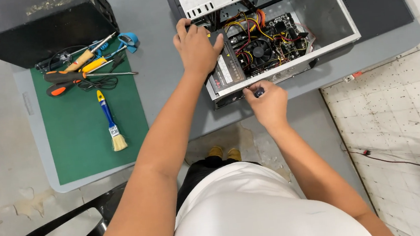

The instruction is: Removing a hard drive from a computer case, cleaning it with a brush, and using a screwdriver on the case components.

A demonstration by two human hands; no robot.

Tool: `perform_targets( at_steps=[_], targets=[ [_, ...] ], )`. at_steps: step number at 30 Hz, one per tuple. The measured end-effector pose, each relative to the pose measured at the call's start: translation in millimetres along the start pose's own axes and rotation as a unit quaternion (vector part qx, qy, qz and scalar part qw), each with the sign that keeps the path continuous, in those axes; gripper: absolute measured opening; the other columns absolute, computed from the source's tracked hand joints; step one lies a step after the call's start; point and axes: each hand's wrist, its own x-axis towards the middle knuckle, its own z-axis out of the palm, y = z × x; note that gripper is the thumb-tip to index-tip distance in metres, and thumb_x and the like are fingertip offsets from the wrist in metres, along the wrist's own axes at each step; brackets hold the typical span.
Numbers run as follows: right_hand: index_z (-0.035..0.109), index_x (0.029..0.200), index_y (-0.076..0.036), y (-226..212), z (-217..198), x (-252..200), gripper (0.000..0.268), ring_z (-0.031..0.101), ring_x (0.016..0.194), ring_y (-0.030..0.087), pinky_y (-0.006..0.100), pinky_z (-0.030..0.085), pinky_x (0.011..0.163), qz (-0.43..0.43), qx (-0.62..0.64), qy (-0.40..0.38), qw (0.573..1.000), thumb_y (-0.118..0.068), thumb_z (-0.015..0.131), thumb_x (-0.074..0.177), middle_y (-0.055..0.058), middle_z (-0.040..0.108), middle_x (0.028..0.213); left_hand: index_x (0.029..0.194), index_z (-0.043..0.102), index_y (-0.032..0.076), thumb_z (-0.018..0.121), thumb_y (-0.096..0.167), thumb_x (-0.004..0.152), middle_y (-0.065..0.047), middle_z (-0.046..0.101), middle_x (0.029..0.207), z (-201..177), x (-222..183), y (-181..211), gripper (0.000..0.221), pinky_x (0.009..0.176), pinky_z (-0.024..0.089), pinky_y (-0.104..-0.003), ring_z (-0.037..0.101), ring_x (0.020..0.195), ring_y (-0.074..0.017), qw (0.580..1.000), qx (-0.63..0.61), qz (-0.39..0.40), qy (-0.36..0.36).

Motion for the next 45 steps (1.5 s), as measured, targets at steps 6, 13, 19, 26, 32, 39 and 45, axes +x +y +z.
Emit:
perform_targets(
  at_steps=[6,13,19,26,32,39,45],
  targets=[
    [0.066,0.070,-0.016,-3.2,16.9,-5.1,0.009,0.050,0.048,0.013,0.030,0.040,0.053,0.053,0.041,0.066,0.996,-0.024,0.067,0.073,-0.004,0.058,0.054,0.079,0.067,0.007,0.061,0.045,0.078,-0.007,0.063,0.087,-2.3,-1.4,2.4,0.039,0.090,0.031,-0.050,0.036,0.119,-0.0292,1.000,0.009,-0.006,-0.002],
    [0.058,0.065,-0.012,4.8,27.9,-7.9,0.008,0.055,0.055,0.025,0.034,0.043,0.053,-0.089,-0.005,0.161,0.983,-0.014,0.063,0.071,0.006,0.056,0.055,0.080,0.065,0.007,0.060,0.042,0.082,-0.009,0.061,0.087,-6.7,-5.3,7.6,0.035,0.093,0.028,-0.052,0.036,0.121,-0.0295,0.999,0.038,0.014,0.006],
    [0.067,0.076,-0.008,-17.3,16.7,-20.3,0.006,0.061,0.052,0.024,0.032,0.048,0.048,0.049,0.120,0.135,0.982,-0.013,0.069,0.076,0.010,0.066,0.065,0.085,0.066,0.006,0.059,0.040,0.084,-0.010,0.060,0.086,2.1,-2.4,0.3,0.034,0.097,0.025,-0.053,0.035,0.123,-0.0289,1.000,0.005,0.006,-0.011],
    [0.069,0.076,-0.002,-33.5,9.7,-20.6,0.005,0.056,0.035,0.016,0.028,0.041,0.032,0.200,0.276,0.121,0.932,-0.007,0.067,0.074,0.013,0.066,0.061,0.088,0.067,0.005,0.058,0.036,0.085,-0.011,0.062,0.089,-18.6,-7.5,8.5,0.033,0.099,0.024,-0.053,0.036,0.124,-0.0290,0.999,0.014,0.000,-0.035],
    [0.069,0.072,-0.006,-32.3,17.5,-16.6,0.007,0.059,0.040,0.017,0.025,0.045,0.037,0.206,0.219,0.133,0.944,-0.010,0.067,0.066,0.012,0.062,0.053,0.089,0.067,0.004,0.057,0.035,0.086,-0.011,0.062,0.087,-17.8,-6.9,9.0,0.033,0.099,0.024,-0.053,0.036,0.125,-0.0301,0.999,0.014,0.002,-0.039],
    [0.065,0.070,-0.010,-4.5,36.6,-6.6,0.012,0.064,0.060,0.032,0.037,0.048,0.055,0.096,0.036,0.199,0.975,-0.019,0.070,0.063,0.012,0.063,0.058,0.092,0.067,0.004,0.057,0.034,0.085,-0.013,0.062,0.089,-15.0,-5.9,9.6,0.033,0.101,0.020,-0.057,0.035,0.125,-0.0315,0.999,0.013,-0.002,-0.035],
    [0.063,0.068,-0.013,3.6,42.0,-5.9,0.012,0.064,0.062,0.033,0.039,0.049,0.057,0.055,0.006,0.215,0.975,-0.021,0.070,0.064,0.011,0.062,0.059,0.095,0.067,0.006,0.056,0.032,0.086,-0.012,0.062,0.091,-16.0,-6.9,6.8,0.030,0.101,0.019,-0.059,0.037,0.124,-0.0314,1.000,-0.012,0.008,-0.027]
  ],
)
